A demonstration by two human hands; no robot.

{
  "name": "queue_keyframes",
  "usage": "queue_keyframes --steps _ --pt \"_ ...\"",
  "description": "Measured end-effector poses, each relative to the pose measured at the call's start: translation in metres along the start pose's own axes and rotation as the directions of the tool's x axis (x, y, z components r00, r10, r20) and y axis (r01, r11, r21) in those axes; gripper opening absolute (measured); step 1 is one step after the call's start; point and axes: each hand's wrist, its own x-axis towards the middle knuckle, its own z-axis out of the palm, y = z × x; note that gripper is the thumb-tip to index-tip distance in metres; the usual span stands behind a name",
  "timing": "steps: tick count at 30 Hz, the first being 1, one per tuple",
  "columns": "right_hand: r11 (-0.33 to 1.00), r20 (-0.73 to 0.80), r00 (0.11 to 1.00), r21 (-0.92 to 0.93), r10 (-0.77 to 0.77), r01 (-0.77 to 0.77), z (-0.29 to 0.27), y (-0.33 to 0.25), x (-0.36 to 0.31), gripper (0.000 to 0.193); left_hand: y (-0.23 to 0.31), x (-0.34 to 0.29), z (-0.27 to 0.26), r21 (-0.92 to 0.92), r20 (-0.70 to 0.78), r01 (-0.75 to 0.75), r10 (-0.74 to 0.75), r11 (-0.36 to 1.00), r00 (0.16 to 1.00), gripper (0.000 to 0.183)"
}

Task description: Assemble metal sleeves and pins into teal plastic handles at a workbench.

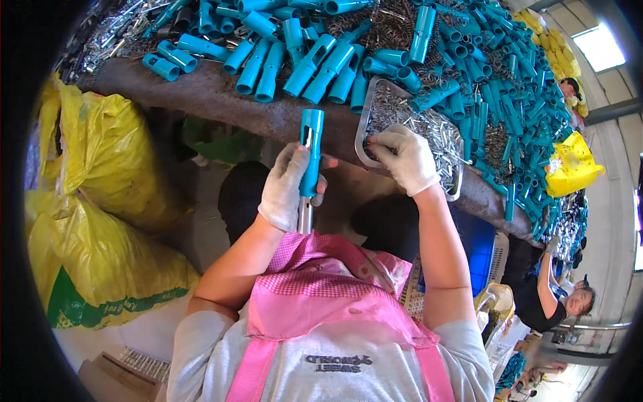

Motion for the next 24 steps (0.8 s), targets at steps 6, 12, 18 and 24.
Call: queue_keyframes --steps 6,12,18,24 --pt "1.000 -0.008 1.000 -0.027 -0.005 0.005 0.001 0.002 0.003 0.013 -0.001 -0.010 0.007 0.011 0.012 0.070 -0.071 0.997 0.997 0.028" --pt "1.000 -0.081 0.997 0.021 0.009 -0.008 0.000 0.007 0.003 0.011 0.002 -0.001 0.014 -0.095 0.075 0.161 -0.154 0.982 0.985 0.031" --pt "0.637 -0.139 0.949 0.767 0.283 -0.077 0.006 -0.020 -0.033 0.013 0.001 -0.004 0.016 -0.144 0.188 0.270 -0.241 0.952 0.952 0.024" --pt "0.386 -0.044 0.973 0.921 0.225 -0.048 0.029 -0.055 -0.047 0.013 -0.008 -0.015 0.028 -0.067 0.238 0.247 -0.225 0.967 0.945 0.036"
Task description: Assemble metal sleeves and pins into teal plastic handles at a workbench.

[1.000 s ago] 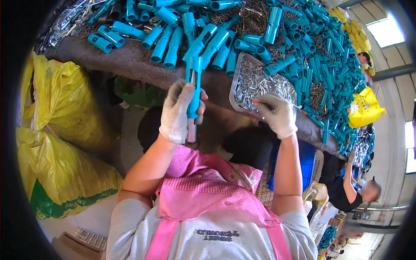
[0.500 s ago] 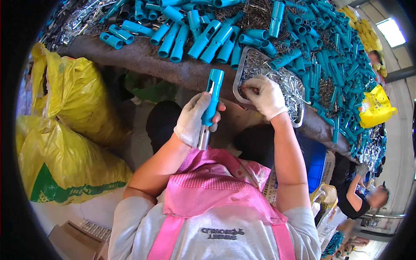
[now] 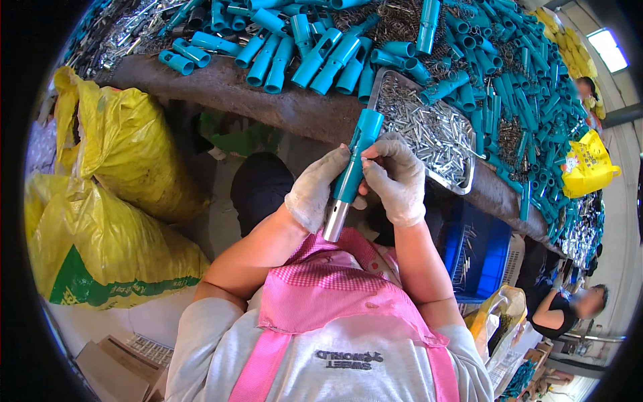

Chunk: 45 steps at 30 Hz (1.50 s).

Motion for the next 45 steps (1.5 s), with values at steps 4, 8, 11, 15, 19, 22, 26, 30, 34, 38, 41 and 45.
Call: queue_keyframes --steps 4,8,11,15,19,22,26,30,34,38,41,45 --pt "0.989 -0.035 0.995 0.125 0.088 -0.083 -0.005 0.010 -0.006 0.010 -0.005 0.001 0.001 0.018 -0.013 -0.043 0.043 0.999 0.999 0.035" --pt "0.971 -0.177 0.983 0.237 0.052 -0.009 0.004 0.018 -0.014 0.012 -0.009 0.001 0.004 0.078 -0.008 -0.120 0.120 0.990 0.993 0.035" --pt "0.923 -0.204 0.959 0.369 0.197 -0.111 0.008 0.021 -0.018 0.010 -0.011 -0.003 0.014 0.332 -0.062 -0.222 0.256 0.917 0.965 0.036" --pt "0.949 -0.135 0.960 0.235 0.245 -0.209 0.012 0.020 -0.020 0.009 -0.016 -0.002 -0.004 0.332 -0.155 -0.165 0.226 0.929 0.962 0.032" --pt "0.812 -0.073 0.982 -0.574 -0.174 0.101 -0.024 0.000 0.001 0.017 -0.011 -0.009 -0.017 0.206 -0.166 -0.148 0.184 0.967 0.969 0.026" --pt "0.608 0.045 0.978 -0.777 -0.206 0.164 -0.049 -0.008 0.040 0.014 -0.006 -0.007 -0.014 0.050 -0.219 -0.041 0.051 0.998 0.974 0.027" --pt "0.496 0.163 0.979 -0.844 -0.123 0.203 -0.052 0.002 0.064 0.013 -0.010 -0.003 -0.020 -0.038 -0.211 -0.019 0.011 0.999 0.977 0.024" --pt "0.388 0.199 0.976 -0.896 -0.086 0.217 -0.050 0.001 0.062 0.013 -0.011 0.000 -0.029 -0.015 -0.296 -0.076 0.068 0.997 0.953 0.025" --pt "0.393 0.172 0.982 -0.900 -0.080 0.190 -0.049 0.000 0.062 0.014 -0.013 0.003 -0.032 -0.016 -0.248 -0.038 0.033 0.999 0.968 0.028" --pt "0.350 0.188 0.982 -0.918 -0.032 0.187 -0.050 -0.005 0.063 0.015 -0.014 -0.001 -0.026 -0.046 -0.157 -0.013 0.006 0.999 0.988 0.026" --pt "0.366 0.219 0.968 -0.896 -0.123 0.250 -0.056 -0.003 0.061 0.014 -0.013 -0.005 -0.034 -0.108 -0.096 -0.005 -0.006 0.994 0.995 0.026" --pt "0.764 -0.075 0.965 -0.628 -0.250 0.149 -0.061 -0.005 0.048 0.009 -0.005 -0.010 -0.023 -0.147 -0.065 0.016 -0.026 0.989 0.998 0.028"
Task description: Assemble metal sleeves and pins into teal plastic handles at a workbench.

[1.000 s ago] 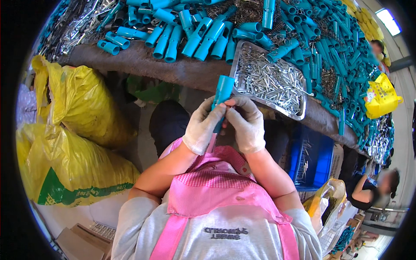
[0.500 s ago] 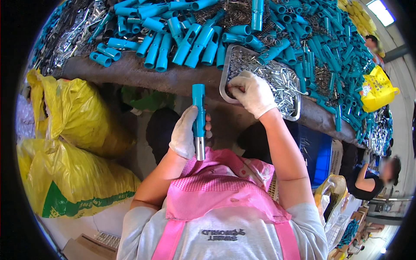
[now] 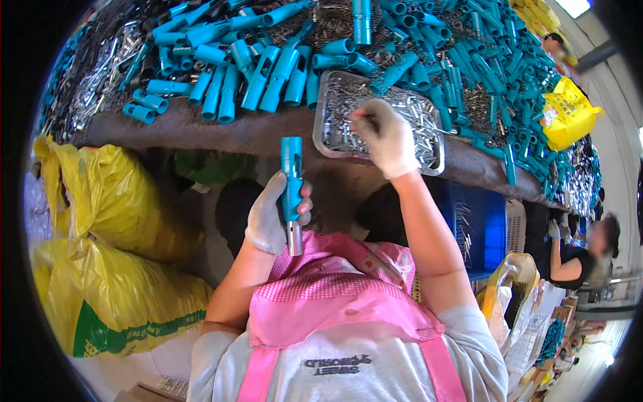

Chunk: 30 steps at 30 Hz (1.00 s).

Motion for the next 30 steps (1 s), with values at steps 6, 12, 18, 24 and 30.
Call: queue_keyframes --steps 6,12,18,24,30 --pt "0.789 0.296 0.944 0.542 0.143 -0.289 0.003 -0.027 -0.053 0.013 0.000 0.005 0.014 -0.313 0.438 0.332 -0.175 0.890 0.881 0.030" --pt "0.598 0.317 0.934 0.721 0.166 -0.351 0.021 -0.025 -0.070 0.013 -0.002 0.012 0.012 -0.293 0.581 0.513 -0.276 0.806 0.766 0.040" --pt "0.393 0.286 0.912 0.834 0.293 -0.388 0.036 -0.006 -0.082 0.015 -0.003 0.014 0.018 -0.286 0.625 0.551 -0.283 0.784 0.727 0.042" --pt "-0.077 0.536 0.807 0.841 0.249 -0.535 0.042 -0.002 -0.095 0.021 -0.005 0.010 0.019 -0.216 0.551 0.551 -0.365 0.806 0.750 0.040" --pt "0.073 0.451 0.841 0.868 0.300 -0.492 0.034 -0.016 -0.092 0.019 -0.011 0.007 0.025 -0.107 0.476 0.416 -0.320 0.903 0.819 0.041"
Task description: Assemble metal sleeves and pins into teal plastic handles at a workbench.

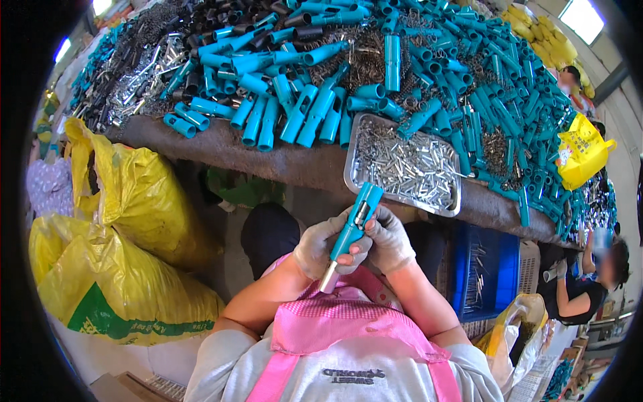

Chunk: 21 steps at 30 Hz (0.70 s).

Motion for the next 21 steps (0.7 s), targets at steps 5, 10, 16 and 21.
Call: queue_keyframes --steps 5,10,16,21 --pt "0.993 0.059 0.995 -0.086 -0.078 0.083 -0.003 0.015 -0.006 0.023 0.003 -0.003 0.014 0.241 -0.214 -0.134 0.187 0.961 0.959 0.047" --pt "0.555 0.254 0.966 -0.811 0.049 0.185 0.021 0.020 -0.001 0.057 0.019 -0.004 0.004 0.310 -0.109 -0.436 0.487 0.845 0.867 0.044" --pt "-0.056 0.388 0.916 -0.917 0.103 0.395 0.036 0.018 0.016 0.055 0.023 -0.015 0.008 0.668 0.025 -0.578 0.763 0.468 0.646 0.042" --pt "-0.164 0.345 0.859 -0.889 0.377 0.428 0.084 0.005 0.061 0.031 0.060 -0.040 0.006 0.337 -0.058 -0.787 0.846 0.517 0.531 0.032"
